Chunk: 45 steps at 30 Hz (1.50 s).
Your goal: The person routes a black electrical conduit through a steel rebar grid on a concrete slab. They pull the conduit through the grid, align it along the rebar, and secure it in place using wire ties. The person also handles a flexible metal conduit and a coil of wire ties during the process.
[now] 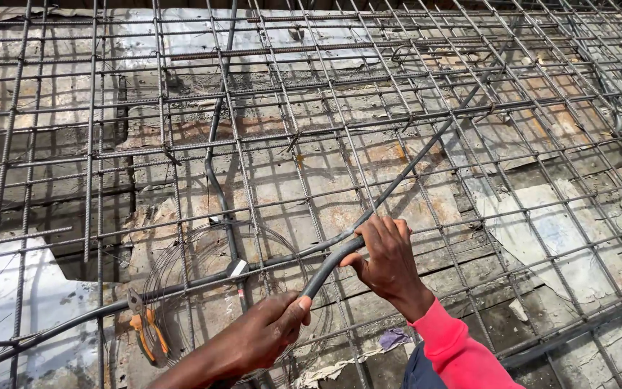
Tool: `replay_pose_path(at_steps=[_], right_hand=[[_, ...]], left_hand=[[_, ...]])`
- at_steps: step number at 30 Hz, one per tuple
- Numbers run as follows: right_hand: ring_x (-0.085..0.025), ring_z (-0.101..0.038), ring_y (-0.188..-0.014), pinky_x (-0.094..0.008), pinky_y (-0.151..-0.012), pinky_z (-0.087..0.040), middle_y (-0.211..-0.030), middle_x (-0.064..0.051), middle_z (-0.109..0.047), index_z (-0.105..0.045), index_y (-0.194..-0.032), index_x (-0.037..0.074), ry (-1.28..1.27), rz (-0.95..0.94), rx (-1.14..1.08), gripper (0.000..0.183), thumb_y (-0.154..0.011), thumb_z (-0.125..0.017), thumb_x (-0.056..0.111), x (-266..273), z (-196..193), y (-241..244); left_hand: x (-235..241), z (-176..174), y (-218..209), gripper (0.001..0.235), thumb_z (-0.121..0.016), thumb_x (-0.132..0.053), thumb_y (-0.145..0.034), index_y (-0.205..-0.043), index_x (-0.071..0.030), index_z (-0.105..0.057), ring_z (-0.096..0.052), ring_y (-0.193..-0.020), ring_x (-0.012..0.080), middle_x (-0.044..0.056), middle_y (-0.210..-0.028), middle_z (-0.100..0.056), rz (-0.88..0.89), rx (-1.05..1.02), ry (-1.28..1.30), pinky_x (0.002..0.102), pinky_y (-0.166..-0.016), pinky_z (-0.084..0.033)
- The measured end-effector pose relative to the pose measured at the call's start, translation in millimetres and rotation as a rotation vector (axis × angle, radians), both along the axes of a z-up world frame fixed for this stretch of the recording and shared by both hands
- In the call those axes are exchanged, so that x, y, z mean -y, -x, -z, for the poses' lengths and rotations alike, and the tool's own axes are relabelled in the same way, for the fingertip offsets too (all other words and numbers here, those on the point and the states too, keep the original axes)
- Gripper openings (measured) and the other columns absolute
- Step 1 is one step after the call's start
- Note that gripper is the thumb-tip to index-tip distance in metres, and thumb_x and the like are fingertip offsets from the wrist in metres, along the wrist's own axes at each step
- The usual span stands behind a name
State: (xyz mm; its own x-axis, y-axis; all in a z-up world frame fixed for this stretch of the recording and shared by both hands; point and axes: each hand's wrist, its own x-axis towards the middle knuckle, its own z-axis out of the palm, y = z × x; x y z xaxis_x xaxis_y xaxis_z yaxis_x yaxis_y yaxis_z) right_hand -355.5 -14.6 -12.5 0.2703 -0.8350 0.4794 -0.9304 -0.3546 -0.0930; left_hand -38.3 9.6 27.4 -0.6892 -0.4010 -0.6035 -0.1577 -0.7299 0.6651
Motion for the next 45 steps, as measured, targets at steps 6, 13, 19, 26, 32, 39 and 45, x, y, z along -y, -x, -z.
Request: replay_pose_path(at_steps=[6, 13, 19, 26, 32, 39, 45], right_hand=[[-0.036, -0.062, -0.096, -0.052, -0.096, -0.044, -0.101, -0.006, -0.069, -0.069, -0.106, 0.015, 0.032, 0.101, -0.028, 0.064, -0.109, -0.062, 0.079, 1.2, -7.0, -11.4], [-0.035, -0.069, -0.098, -0.050, -0.103, -0.051, -0.100, -0.004, -0.063, -0.072, -0.119, 0.013, 0.081, 0.119, 0.038, 0.075, -0.111, -0.062, 0.086, 13.5, 3.2, -7.6], [-0.037, -0.071, -0.098, -0.052, -0.096, -0.054, -0.095, -0.005, -0.062, -0.070, -0.116, 0.012, -0.068, 0.136, 0.117, 0.075, -0.109, -0.058, 0.086, 16.5, 35.8, -1.3], [-0.036, -0.073, -0.100, -0.053, -0.094, -0.056, -0.097, -0.007, -0.064, -0.066, -0.113, 0.014, -0.148, 0.204, 0.069, 0.081, -0.109, -0.046, 0.093, 19.5, 44.4, 1.6], [-0.040, -0.074, -0.103, -0.058, -0.094, -0.058, -0.099, -0.010, -0.063, -0.065, -0.115, 0.014, -0.254, 0.230, 0.117, 0.082, -0.112, -0.045, 0.093, 25.1, 64.6, 10.0], [-0.045, -0.075, -0.103, -0.061, -0.094, -0.058, -0.099, -0.014, -0.065, -0.066, -0.118, 0.010, -0.297, 0.243, 0.134, 0.085, -0.115, -0.046, 0.092, 27.6, 97.9, 13.8], [-0.039, -0.073, -0.100, -0.053, -0.099, -0.055, -0.099, -0.008, -0.064, -0.069, -0.119, 0.013, -0.084, 0.178, 0.068, 0.074, -0.116, -0.053, 0.085, 31.8, 61.0, 6.8]], left_hand=[[48.7, 24.6, -28.3, 0.035, -0.049, -0.044, -0.130, -0.141, -0.013, -0.060, -0.072, -0.091, 0.0361, 0.012, -0.117, -0.070, 0.473, 0.914, 1.483, 0.054, -0.074, -0.062], [63.0, -31.6, -51.8, 0.068, -0.036, -0.053, -0.130, -0.140, 0.001, -0.077, -0.089, -0.103, 0.0446, 0.032, -0.122, -0.082, 0.442, 0.689, 1.583, 0.054, -0.087, -0.074], [80.6, -12.1, -32.6, 0.063, -0.039, -0.050, -0.132, -0.135, 0.001, -0.077, -0.091, -0.092, 0.0422, 0.030, -0.111, -0.086, 0.616, 0.712, 1.878, 0.047, -0.078, -0.073], [84.1, -2.0, -18.6, 0.064, -0.040, -0.054, -0.130, -0.131, -0.003, -0.079, -0.091, -0.082, 0.0352, 0.027, -0.107, -0.087, 0.610, 0.757, 1.755, 0.045, -0.074, -0.072], [87.0, 10.6, -7.0, 0.064, -0.037, -0.055, -0.131, -0.127, -0.006, -0.079, -0.090, -0.081, 0.0328, 0.024, -0.105, -0.086, 0.618, 0.814, 1.841, 0.042, -0.075, -0.071], [82.8, 29.2, -2.3, 0.069, -0.037, -0.061, -0.130, -0.132, -0.006, -0.079, -0.090, -0.083, 0.0307, 0.026, -0.119, -0.087, 0.578, 0.867, 1.651, 0.043, -0.080, -0.069], [105.7, 8.4, -21.8, 0.059, -0.043, -0.052, -0.131, -0.139, -0.005, -0.078, -0.093, -0.096, 0.0400, 0.029, -0.132, -0.085, 0.582, 0.792, 1.608, 0.052, -0.089, -0.073]])
